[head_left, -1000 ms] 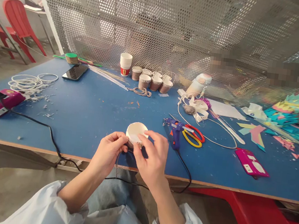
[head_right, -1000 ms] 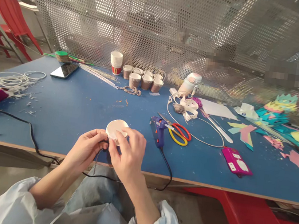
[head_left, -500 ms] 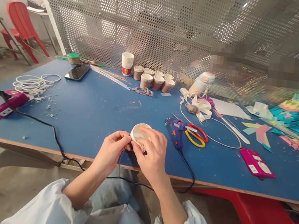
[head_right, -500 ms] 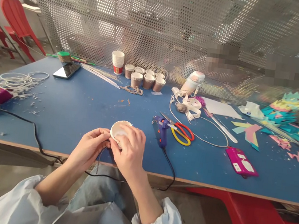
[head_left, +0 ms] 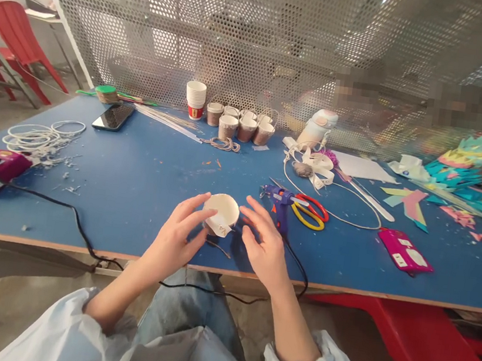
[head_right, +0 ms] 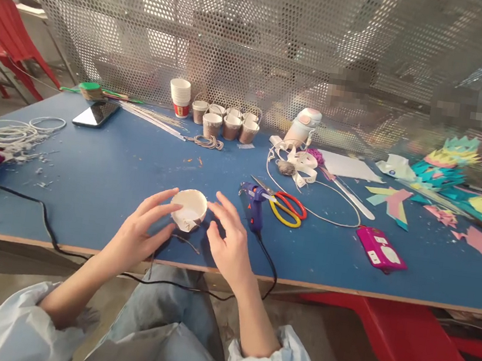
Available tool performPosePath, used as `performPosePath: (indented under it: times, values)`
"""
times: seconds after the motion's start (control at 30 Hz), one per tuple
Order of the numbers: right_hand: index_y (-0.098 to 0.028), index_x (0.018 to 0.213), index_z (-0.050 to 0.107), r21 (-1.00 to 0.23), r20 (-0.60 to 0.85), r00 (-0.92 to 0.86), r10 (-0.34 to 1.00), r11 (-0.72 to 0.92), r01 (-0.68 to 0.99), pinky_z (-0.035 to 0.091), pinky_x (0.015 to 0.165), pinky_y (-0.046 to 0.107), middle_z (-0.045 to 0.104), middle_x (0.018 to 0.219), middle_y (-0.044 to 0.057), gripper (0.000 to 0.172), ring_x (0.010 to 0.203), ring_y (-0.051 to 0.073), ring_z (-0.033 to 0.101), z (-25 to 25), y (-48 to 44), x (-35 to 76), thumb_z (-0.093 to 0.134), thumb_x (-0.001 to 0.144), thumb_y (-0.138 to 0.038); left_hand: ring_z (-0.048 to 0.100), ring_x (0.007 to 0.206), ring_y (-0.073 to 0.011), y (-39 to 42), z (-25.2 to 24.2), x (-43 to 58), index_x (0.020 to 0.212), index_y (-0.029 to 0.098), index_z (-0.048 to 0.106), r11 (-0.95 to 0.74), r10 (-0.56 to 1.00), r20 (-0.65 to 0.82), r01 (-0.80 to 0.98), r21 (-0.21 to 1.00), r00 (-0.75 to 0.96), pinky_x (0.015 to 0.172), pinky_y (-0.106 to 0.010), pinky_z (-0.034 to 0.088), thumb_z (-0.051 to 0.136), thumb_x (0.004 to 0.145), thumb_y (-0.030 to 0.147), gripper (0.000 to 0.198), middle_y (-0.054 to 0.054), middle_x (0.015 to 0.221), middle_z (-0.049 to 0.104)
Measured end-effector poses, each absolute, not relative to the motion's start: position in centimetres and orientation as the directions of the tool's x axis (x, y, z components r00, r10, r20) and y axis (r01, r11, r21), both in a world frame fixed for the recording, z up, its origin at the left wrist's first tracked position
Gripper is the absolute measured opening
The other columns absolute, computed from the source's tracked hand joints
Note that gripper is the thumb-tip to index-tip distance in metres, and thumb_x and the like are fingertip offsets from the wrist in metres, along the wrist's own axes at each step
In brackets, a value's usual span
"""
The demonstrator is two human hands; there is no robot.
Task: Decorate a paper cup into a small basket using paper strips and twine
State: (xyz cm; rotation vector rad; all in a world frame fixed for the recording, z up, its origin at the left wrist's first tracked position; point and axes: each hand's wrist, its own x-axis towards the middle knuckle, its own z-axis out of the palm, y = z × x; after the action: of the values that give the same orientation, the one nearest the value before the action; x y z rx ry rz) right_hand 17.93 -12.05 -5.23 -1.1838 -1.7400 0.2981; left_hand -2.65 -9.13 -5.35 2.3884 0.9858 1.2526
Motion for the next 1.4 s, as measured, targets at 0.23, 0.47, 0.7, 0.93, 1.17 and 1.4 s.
performPosePath:
  times: [0.23,0.47,0.7,0.93,1.17,1.4]
  values:
    - [-0.022,0.106,0.065,-0.621,0.633,-0.110,0.767,0.587,0.519,0.052,0.095,0.035,0.061,0.123,0.011,0.022,0.109,0.018,0.063,-4.9,-12.5,17.2,0.054,0.091,-0.010,0.055,0.122,-0.0275,-9.3,-5.8,-3.1,0.111,0.018,0.061,-0.838,0.516,0.747,0.430,0.338,0.419,0.095,-0.045,0.053,0.058,0.085,0.006,0.028,-0.016,0.123,0.063]
    - [-0.021,0.104,0.064,-0.608,0.650,-0.102,0.753,0.595,0.526,0.056,0.080,0.033,0.058,0.117,0.011,0.021,0.090,0.015,0.064,-4.9,-13.0,16.5,0.055,0.091,-0.008,0.054,0.124,-0.0313,-9.4,-5.6,-3.6,0.107,0.016,0.057,-0.886,0.438,0.773,0.368,0.283,0.459,0.094,-0.049,0.053,0.058,0.081,-0.001,0.031,-0.019,0.121,0.064]
    - [-0.021,0.110,0.060,-0.524,0.687,-0.184,0.703,0.655,0.545,0.054,0.086,0.038,0.060,0.121,0.013,0.029,0.104,0.020,0.061,-5.2,-13.0,16.5,0.055,0.089,-0.002,0.054,0.123,-0.0326,-9.8,-5.5,-3.7,0.103,0.018,0.057,-0.900,0.404,0.783,0.356,0.250,0.472,0.091,-0.051,0.054,0.056,0.083,0.003,0.025,-0.015,0.120,0.063]
    - [-0.019,0.107,0.061,-0.486,0.701,-0.215,0.680,0.676,0.555,0.055,0.082,0.036,0.064,0.113,0.013,0.024,0.100,0.020,0.062,-5.0,-12.9,16.2,0.056,0.089,-0.004,0.054,0.121,-0.0289,-10.3,-4.5,-3.2,0.097,0.017,0.059,-0.801,0.588,0.696,0.419,0.429,0.412,0.099,-0.050,0.048,0.058,0.083,0.003,0.020,-0.009,0.101,0.062]
    - [-0.023,0.108,0.061,-0.499,0.697,-0.207,0.686,0.672,0.548,0.056,0.083,0.035,0.065,0.111,0.010,0.024,0.101,0.019,0.064,-4.9,-12.3,15.6,0.052,0.092,-0.008,0.059,0.115,-0.0235,-10.3,-2.8,-3.5,0.093,0.020,0.060,-0.685,0.728,0.548,0.456,0.567,0.412,0.092,-0.038,0.051,0.055,0.088,0.011,0.011,-0.007,0.099,0.066]
    - [-0.024,0.104,0.063,-0.814,0.536,-0.050,0.843,0.532,0.232,0.058,0.072,0.031,0.067,0.105,0.006,0.021,0.082,0.015,0.068,-6.5,-16.1,17.0,0.051,0.092,-0.012,0.063,0.084,-0.0155,-10.1,-1.9,-3.7,0.086,0.019,0.061,-0.657,0.754,0.503,0.492,0.571,0.423,0.074,-0.028,0.051,0.055,0.089,0.016,0.007,-0.004,0.085,0.064]
